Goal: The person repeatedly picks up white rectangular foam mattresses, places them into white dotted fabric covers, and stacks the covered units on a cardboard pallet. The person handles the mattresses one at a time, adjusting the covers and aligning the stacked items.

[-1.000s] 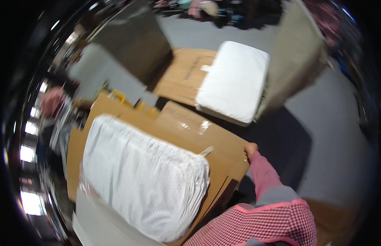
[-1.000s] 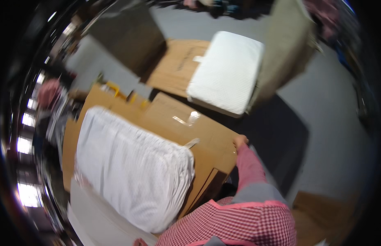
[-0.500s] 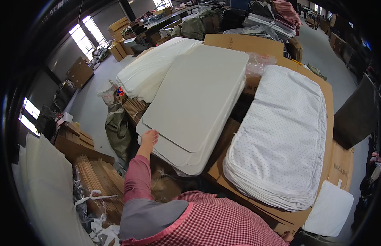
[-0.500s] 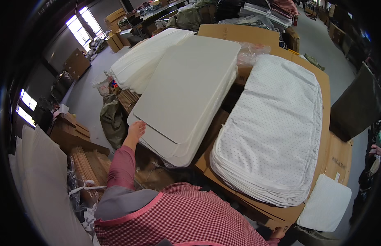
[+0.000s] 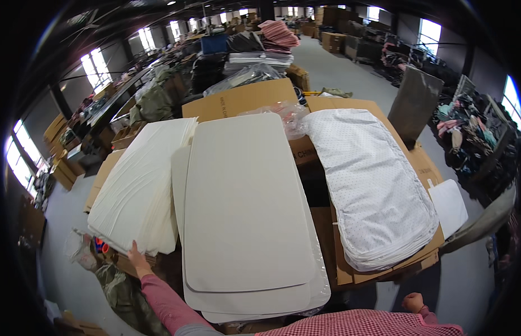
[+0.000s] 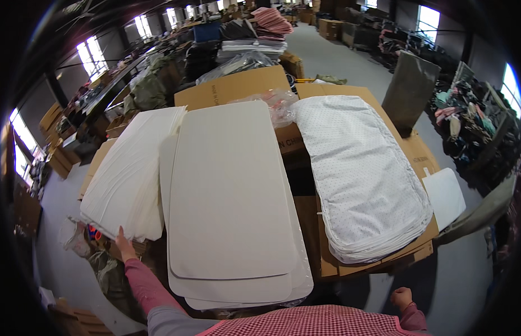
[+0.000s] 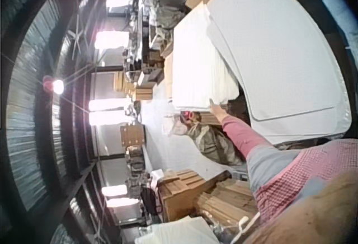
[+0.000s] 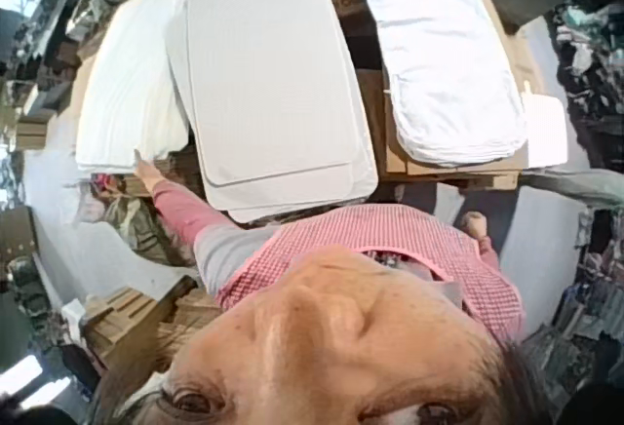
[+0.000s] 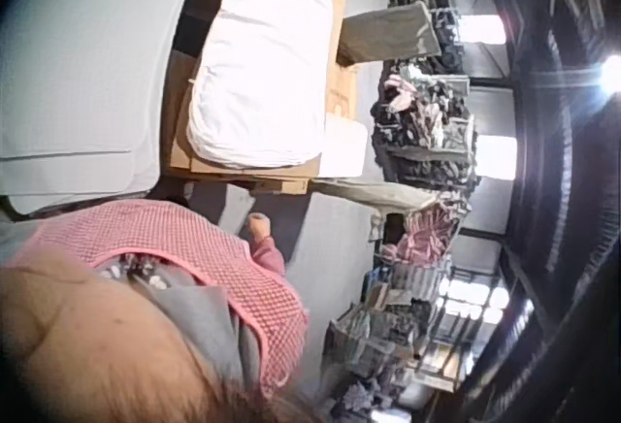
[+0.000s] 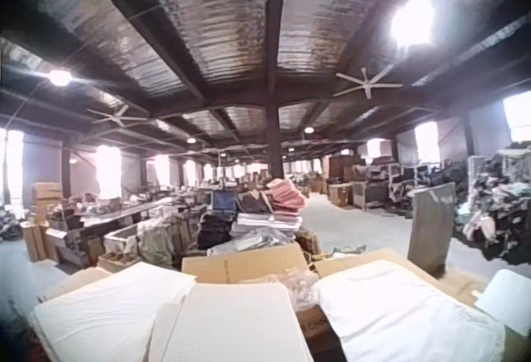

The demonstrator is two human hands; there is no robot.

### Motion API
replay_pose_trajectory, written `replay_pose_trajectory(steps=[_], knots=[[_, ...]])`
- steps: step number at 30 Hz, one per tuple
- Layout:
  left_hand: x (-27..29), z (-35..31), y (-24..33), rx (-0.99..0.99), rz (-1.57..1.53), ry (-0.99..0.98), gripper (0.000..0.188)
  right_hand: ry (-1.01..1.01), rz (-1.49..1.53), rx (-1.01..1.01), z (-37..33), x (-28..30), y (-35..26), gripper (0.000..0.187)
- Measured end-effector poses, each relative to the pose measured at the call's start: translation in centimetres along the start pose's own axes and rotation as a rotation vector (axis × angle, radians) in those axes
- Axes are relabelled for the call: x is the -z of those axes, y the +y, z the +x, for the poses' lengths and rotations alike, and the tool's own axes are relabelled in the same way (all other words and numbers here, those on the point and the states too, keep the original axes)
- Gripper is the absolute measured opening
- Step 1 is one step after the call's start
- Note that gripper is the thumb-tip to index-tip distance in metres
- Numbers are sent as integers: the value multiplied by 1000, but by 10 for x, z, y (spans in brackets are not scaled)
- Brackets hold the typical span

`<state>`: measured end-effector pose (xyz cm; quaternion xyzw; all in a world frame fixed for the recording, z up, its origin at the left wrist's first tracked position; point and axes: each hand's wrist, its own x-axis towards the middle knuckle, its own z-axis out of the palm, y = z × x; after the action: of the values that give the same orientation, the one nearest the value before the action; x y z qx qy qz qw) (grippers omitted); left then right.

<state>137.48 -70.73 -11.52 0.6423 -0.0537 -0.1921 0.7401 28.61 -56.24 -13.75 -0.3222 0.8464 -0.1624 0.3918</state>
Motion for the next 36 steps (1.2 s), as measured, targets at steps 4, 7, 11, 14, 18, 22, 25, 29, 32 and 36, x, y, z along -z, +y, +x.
replay_pose_trajectory(steps=[4, 7, 11, 14, 18, 22, 25, 29, 32, 36], knots=[[1, 43, -2, -102, 282, 16, 49, -129, -33, -42, -51, -30, -62, 16], [-3, 55, 2, -10, 38, 226, 51, -227, -164, 6, -66, -52, -95, 20], [-32, 53, 61, 296, -358, 128, 42, -316, -229, 110, -64, -90, -145, 19], [-88, 11, 119, 163, -821, -237, 25, -508, -65, 233, -64, -132, -227, 24], [-172, -159, 72, 352, -822, -706, 20, -967, 130, 573, -93, -218, -393, 38], [-154, -335, -63, 642, -394, -853, 31, -1173, 193, 445, -160, -322, -507, 58], [-114, -362, -110, 755, -212, -828, 35, -937, -115, 630, -177, -362, -527, 64], [-84, -332, -93, 704, -135, -756, 43, -431, -150, 982, -129, -351, -490, 58], [-73, -312, -71, 647, -95, -692, 49, -127, -282, 985, -80, -326, -430, 50], [-52, -284, -65, 589, -53, -627, 59, 277, -288, 1016, -46, -315, -355, 53]])
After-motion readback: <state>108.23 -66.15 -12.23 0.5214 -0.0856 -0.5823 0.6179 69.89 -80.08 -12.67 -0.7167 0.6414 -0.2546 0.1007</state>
